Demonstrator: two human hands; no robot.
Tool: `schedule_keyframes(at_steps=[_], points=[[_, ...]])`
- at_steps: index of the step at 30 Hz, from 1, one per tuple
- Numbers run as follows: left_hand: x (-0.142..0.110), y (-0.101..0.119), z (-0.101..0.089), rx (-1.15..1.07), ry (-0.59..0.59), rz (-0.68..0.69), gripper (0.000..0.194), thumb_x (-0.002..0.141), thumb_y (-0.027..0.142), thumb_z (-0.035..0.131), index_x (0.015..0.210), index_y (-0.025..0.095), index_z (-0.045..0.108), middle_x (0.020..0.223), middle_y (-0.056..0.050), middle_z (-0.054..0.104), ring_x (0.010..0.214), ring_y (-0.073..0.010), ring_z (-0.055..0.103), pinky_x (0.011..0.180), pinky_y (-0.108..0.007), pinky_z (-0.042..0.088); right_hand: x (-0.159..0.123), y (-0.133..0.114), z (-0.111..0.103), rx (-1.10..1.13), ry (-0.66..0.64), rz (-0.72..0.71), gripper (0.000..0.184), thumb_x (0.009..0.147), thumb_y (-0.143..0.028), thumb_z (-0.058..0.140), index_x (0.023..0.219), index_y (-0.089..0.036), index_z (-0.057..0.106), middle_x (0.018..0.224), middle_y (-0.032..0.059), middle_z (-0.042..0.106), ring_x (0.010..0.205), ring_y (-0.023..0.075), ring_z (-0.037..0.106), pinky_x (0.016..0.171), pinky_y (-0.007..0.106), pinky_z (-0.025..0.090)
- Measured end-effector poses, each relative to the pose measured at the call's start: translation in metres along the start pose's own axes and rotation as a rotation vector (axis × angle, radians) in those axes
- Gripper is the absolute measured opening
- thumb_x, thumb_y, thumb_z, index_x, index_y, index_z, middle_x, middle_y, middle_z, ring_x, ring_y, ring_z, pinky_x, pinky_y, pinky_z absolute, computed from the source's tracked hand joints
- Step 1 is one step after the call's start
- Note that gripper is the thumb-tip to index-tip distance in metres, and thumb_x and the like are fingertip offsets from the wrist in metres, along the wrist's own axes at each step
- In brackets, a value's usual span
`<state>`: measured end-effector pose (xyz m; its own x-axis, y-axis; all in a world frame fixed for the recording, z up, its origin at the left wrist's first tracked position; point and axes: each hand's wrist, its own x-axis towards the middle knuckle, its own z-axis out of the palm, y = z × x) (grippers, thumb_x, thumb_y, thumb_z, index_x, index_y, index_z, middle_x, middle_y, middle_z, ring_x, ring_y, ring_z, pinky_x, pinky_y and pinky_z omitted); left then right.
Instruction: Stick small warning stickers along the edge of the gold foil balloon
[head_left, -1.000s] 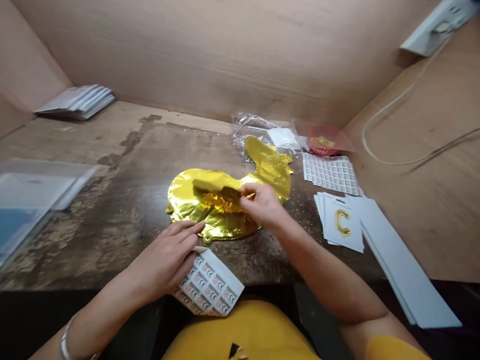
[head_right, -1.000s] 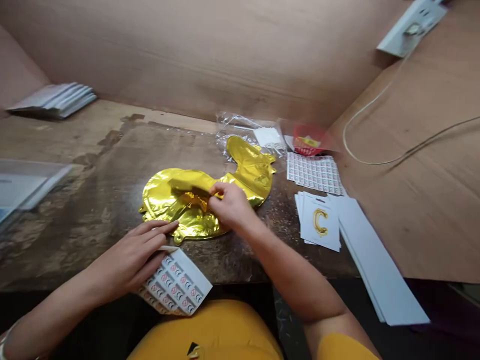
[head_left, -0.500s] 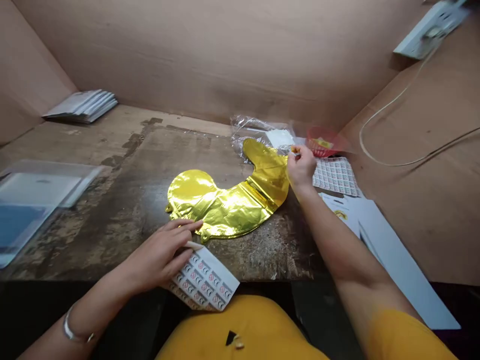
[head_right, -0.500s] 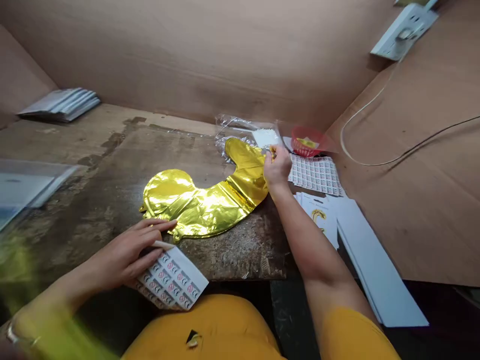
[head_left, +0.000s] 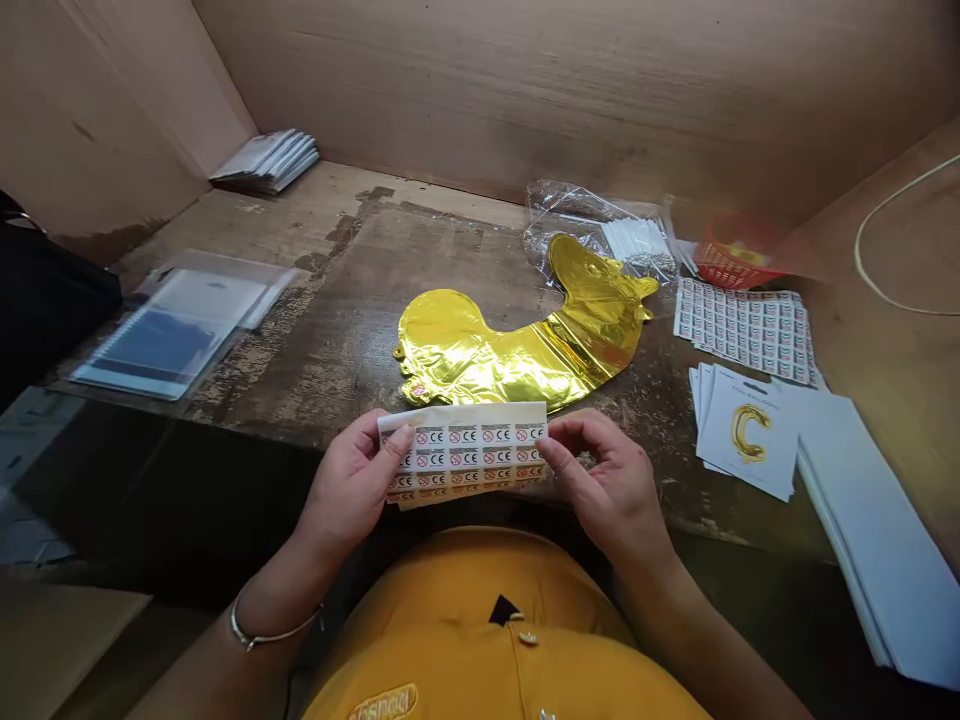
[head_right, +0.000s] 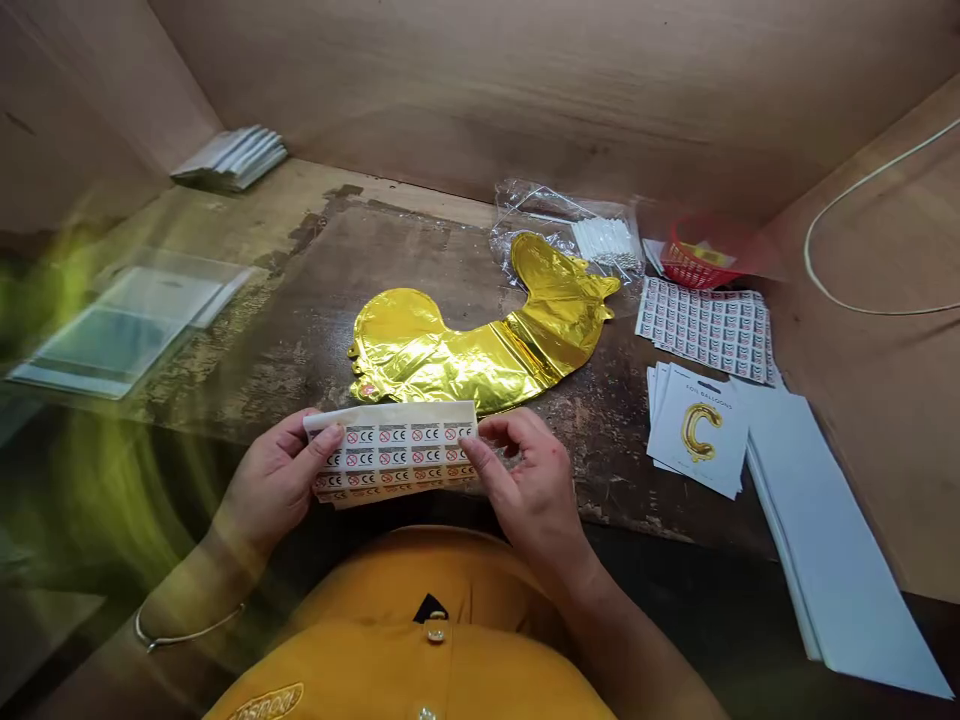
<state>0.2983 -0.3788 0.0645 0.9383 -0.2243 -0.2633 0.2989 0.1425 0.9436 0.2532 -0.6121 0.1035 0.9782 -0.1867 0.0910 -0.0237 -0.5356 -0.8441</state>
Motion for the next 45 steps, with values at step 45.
schedule_keyframes(at_steps=[45], points=[[-0.02, -0.008, 0.019, 0.317, 0.269, 0.461, 0.053, 0.08, 0.022, 0.071, 0.127, 0.026, 0.049, 0.083, 0.004, 0.063, 0.075, -0.0098, 0.064, 0.07, -0.019, 0.055, -0.004, 0.005, -0.008, 0.477, -0.053, 0.2, 0.012, 0.085, -0.033, 0.066, 0.083, -0.021, 0.066, 0.072, -0.0027, 0.067, 0.066, 0.0096, 0.062, 0.06, 0.018, 0.051]])
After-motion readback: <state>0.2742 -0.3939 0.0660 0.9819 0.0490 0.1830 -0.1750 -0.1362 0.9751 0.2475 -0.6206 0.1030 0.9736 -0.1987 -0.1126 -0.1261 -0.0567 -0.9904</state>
